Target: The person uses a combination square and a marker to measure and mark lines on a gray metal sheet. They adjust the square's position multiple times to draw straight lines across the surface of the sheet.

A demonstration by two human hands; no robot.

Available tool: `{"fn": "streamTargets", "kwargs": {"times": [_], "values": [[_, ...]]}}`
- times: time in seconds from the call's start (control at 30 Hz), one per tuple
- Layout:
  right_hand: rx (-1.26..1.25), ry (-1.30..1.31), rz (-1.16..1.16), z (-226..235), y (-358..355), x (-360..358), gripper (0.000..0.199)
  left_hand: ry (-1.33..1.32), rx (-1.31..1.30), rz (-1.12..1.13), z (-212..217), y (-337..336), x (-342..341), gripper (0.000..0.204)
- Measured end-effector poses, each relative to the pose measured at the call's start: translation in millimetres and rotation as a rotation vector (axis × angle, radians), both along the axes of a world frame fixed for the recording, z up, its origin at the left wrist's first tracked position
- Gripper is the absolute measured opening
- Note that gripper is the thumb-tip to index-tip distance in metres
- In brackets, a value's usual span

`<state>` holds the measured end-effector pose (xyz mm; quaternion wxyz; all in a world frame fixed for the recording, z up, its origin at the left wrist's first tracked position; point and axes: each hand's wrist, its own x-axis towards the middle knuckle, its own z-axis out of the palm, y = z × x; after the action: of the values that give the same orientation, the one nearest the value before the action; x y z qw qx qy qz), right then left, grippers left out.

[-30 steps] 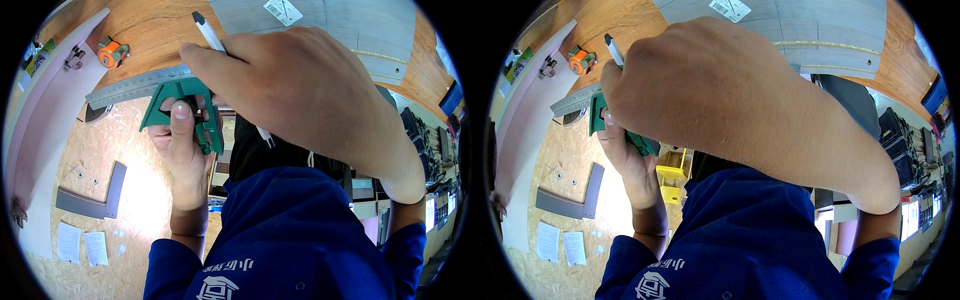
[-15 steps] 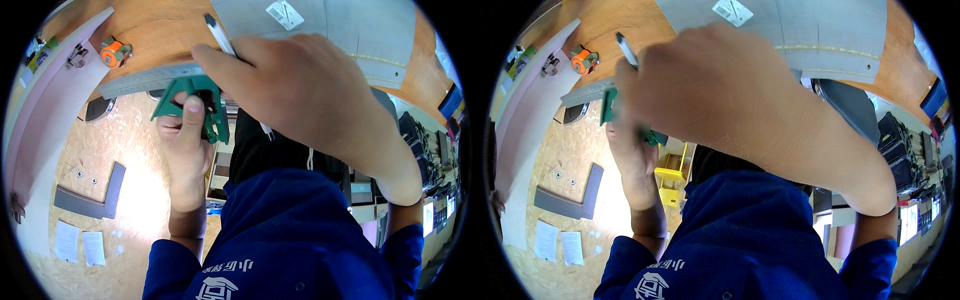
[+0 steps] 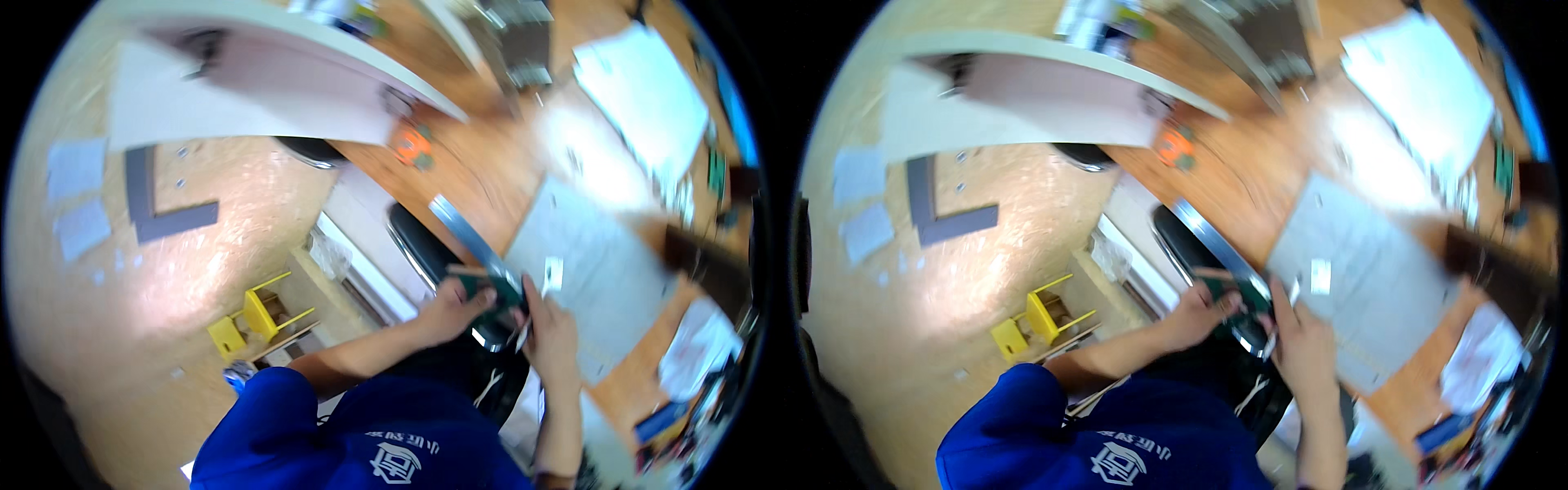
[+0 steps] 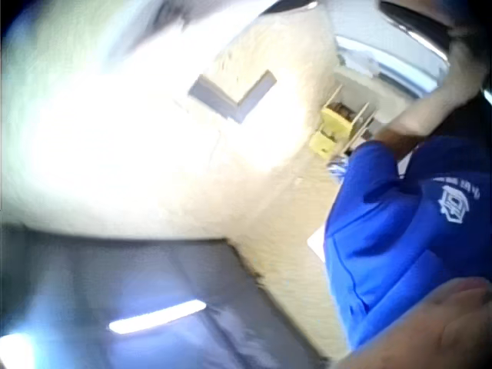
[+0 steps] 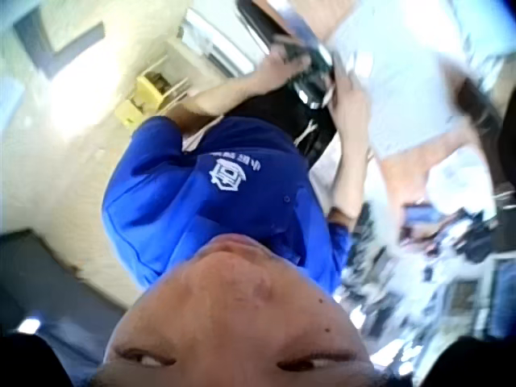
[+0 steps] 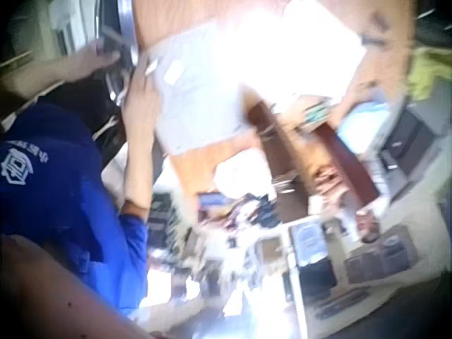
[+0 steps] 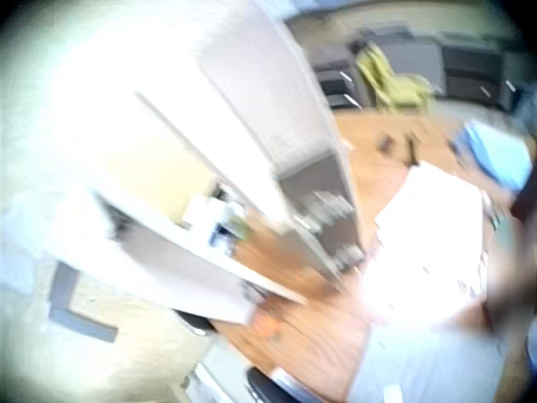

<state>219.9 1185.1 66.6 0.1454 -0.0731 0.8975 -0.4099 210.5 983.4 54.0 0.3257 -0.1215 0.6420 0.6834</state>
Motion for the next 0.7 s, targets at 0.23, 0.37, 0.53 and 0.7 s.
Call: {"fn": "streamTargets", "kwargs": {"times": [0.23,0.37,0.53,0.7], "values": [[-0.116,0.125,0.125,21,-10,27,0.049,0.201,-0.057,0.164,32,-2,52,0.018],[-0.149,0.176,0.219,37,-6,37,0.046,0.155,-0.167,0.259,43,3,85,0.02],[-0.179,0.258,0.342,50,5,57,0.047,0.146,0.031,0.376,75,14,122,0.019],[-0.291,0.277,0.334,65,-33,74,0.045,0.358,-0.228,0.443,73,-16,148,0.023]]}}
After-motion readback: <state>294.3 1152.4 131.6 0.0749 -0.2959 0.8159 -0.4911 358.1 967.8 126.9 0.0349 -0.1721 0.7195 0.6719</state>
